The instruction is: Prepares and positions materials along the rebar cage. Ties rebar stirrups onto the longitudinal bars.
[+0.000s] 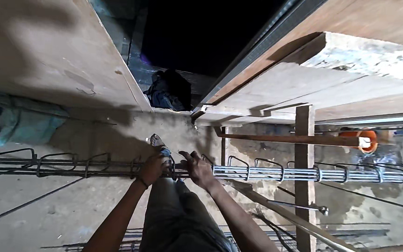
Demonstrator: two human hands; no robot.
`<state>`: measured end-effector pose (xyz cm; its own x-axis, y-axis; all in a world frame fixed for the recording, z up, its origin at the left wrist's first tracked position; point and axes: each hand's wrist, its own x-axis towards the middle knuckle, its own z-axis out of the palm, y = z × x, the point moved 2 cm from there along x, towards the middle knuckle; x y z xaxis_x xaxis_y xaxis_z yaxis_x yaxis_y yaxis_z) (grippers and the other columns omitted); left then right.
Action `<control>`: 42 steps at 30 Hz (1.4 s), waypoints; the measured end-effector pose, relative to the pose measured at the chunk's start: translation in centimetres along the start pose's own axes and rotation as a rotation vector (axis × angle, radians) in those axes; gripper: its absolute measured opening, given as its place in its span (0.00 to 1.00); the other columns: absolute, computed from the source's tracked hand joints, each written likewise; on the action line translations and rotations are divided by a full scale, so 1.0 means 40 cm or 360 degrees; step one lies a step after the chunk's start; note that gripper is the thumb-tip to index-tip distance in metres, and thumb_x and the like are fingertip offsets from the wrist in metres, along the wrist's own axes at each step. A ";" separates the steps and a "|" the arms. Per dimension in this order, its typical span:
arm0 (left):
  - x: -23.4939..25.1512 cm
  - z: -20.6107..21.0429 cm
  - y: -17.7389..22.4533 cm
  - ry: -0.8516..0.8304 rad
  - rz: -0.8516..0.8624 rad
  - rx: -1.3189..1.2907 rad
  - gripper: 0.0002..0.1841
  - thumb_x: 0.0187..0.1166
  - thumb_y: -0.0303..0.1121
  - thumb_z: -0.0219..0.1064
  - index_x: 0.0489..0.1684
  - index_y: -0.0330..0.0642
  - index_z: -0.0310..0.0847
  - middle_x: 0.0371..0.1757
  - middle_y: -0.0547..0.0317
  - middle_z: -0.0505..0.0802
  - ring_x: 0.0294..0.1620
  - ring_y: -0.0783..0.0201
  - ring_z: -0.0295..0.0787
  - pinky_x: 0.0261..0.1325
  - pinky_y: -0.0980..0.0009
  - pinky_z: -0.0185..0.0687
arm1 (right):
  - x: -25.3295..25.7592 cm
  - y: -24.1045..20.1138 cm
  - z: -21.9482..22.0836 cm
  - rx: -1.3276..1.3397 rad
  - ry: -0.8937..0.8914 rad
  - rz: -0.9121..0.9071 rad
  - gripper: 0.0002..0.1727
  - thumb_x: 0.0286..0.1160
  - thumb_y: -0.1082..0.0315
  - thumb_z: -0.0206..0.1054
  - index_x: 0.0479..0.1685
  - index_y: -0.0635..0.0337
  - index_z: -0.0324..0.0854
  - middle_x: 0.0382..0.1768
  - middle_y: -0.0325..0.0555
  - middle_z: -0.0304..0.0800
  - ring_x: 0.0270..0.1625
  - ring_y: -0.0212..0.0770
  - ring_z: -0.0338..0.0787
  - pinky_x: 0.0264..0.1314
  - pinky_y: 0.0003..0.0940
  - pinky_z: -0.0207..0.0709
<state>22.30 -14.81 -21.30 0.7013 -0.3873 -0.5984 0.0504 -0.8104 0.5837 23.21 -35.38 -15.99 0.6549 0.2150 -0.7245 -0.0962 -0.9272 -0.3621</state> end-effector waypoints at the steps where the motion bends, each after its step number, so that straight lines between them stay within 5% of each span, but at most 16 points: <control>1: -0.015 -0.002 0.008 0.0112 -0.0058 -0.0059 0.18 0.90 0.37 0.58 0.68 0.39 0.86 0.72 0.41 0.87 0.76 0.45 0.80 0.83 0.49 0.69 | -0.026 -0.005 -0.001 0.0060 0.0110 0.0015 0.24 0.93 0.49 0.47 0.83 0.30 0.72 0.66 0.53 0.88 0.53 0.59 0.93 0.53 0.63 0.85; 4: -0.072 -0.018 0.070 0.0508 -0.0135 -0.0705 0.17 0.88 0.32 0.60 0.68 0.38 0.86 0.66 0.48 0.92 0.66 0.59 0.89 0.74 0.60 0.80 | -0.100 -0.036 -0.005 0.0110 0.0122 0.0120 0.23 0.93 0.57 0.46 0.81 0.35 0.75 0.56 0.52 0.94 0.53 0.61 0.94 0.53 0.66 0.84; 8: -0.101 0.006 0.139 0.0596 -0.0179 -0.2003 0.17 0.88 0.26 0.58 0.71 0.30 0.80 0.59 0.52 0.94 0.46 0.69 0.91 0.54 0.73 0.87 | -0.142 -0.070 0.029 0.0037 -0.0067 0.0296 0.22 0.92 0.60 0.49 0.80 0.39 0.72 0.52 0.57 0.94 0.53 0.65 0.94 0.51 0.67 0.84; 12: -0.108 0.028 0.157 0.0762 -0.0330 -0.2281 0.11 0.86 0.22 0.60 0.57 0.29 0.86 0.41 0.55 0.94 0.38 0.69 0.90 0.47 0.75 0.88 | -0.165 -0.075 0.074 0.0129 -0.0012 0.0233 0.24 0.92 0.54 0.50 0.83 0.43 0.69 0.53 0.56 0.93 0.52 0.62 0.95 0.52 0.64 0.85; 16: -0.143 0.084 0.129 0.0658 -0.0360 -0.2212 0.11 0.87 0.24 0.59 0.54 0.28 0.87 0.41 0.55 0.94 0.39 0.69 0.91 0.49 0.72 0.89 | -0.197 -0.062 0.152 0.0385 0.0567 -0.0184 0.23 0.87 0.56 0.59 0.79 0.42 0.79 0.47 0.48 0.93 0.34 0.46 0.94 0.37 0.49 0.90; 19: -0.169 0.111 0.110 0.0621 -0.0509 -0.2242 0.09 0.86 0.25 0.63 0.50 0.30 0.89 0.38 0.56 0.94 0.35 0.70 0.89 0.44 0.74 0.88 | -0.208 -0.072 0.185 0.0193 0.0739 -0.0233 0.22 0.80 0.66 0.62 0.70 0.36 0.88 0.38 0.46 0.92 0.26 0.46 0.91 0.26 0.48 0.86; 21: -0.173 0.107 0.078 0.0482 -0.0544 -0.1915 0.10 0.86 0.29 0.64 0.53 0.33 0.90 0.40 0.57 0.95 0.36 0.70 0.90 0.45 0.74 0.88 | -0.205 -0.084 0.193 -0.0007 0.0806 -0.0172 0.22 0.77 0.67 0.63 0.67 0.38 0.90 0.36 0.45 0.93 0.25 0.46 0.91 0.24 0.47 0.85; 25: -0.157 0.033 0.032 0.0389 -0.0523 -0.0944 0.15 0.89 0.37 0.61 0.55 0.37 0.91 0.43 0.53 0.95 0.42 0.63 0.92 0.54 0.60 0.88 | -0.175 -0.102 0.185 -0.0301 0.0768 -0.0016 0.22 0.77 0.68 0.63 0.69 0.45 0.88 0.40 0.48 0.94 0.28 0.48 0.93 0.27 0.46 0.86; 31: -0.092 -0.036 0.002 0.0407 -0.0454 -0.0515 0.17 0.90 0.38 0.58 0.64 0.45 0.90 0.61 0.51 0.95 0.65 0.55 0.90 0.75 0.53 0.78 | -0.137 -0.122 0.169 -0.0337 0.0356 0.0164 0.23 0.86 0.65 0.55 0.75 0.42 0.82 0.51 0.54 0.92 0.39 0.55 0.95 0.38 0.54 0.87; 38: -0.033 -0.045 0.002 0.0102 -0.0515 -0.0095 0.20 0.91 0.46 0.53 0.66 0.52 0.89 0.67 0.51 0.91 0.74 0.50 0.84 0.79 0.46 0.72 | -0.133 -0.164 0.134 -0.0415 0.0054 0.0335 0.26 0.89 0.66 0.49 0.83 0.42 0.73 0.61 0.57 0.89 0.47 0.59 0.95 0.45 0.57 0.87; 42: -0.010 -0.045 0.013 -0.0081 -0.0508 0.0009 0.24 0.92 0.50 0.51 0.62 0.44 0.88 0.66 0.45 0.90 0.74 0.46 0.82 0.78 0.43 0.69 | -0.132 -0.168 0.164 -0.0620 0.0440 0.0036 0.24 0.79 0.69 0.59 0.74 0.56 0.83 0.55 0.56 0.93 0.44 0.55 0.96 0.37 0.49 0.88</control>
<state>23.31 -14.27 -19.77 0.6142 -0.1345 -0.7776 0.2583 -0.8968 0.3591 15.48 -28.29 -13.57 0.8358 0.1527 -0.5273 0.1407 -0.9880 -0.0631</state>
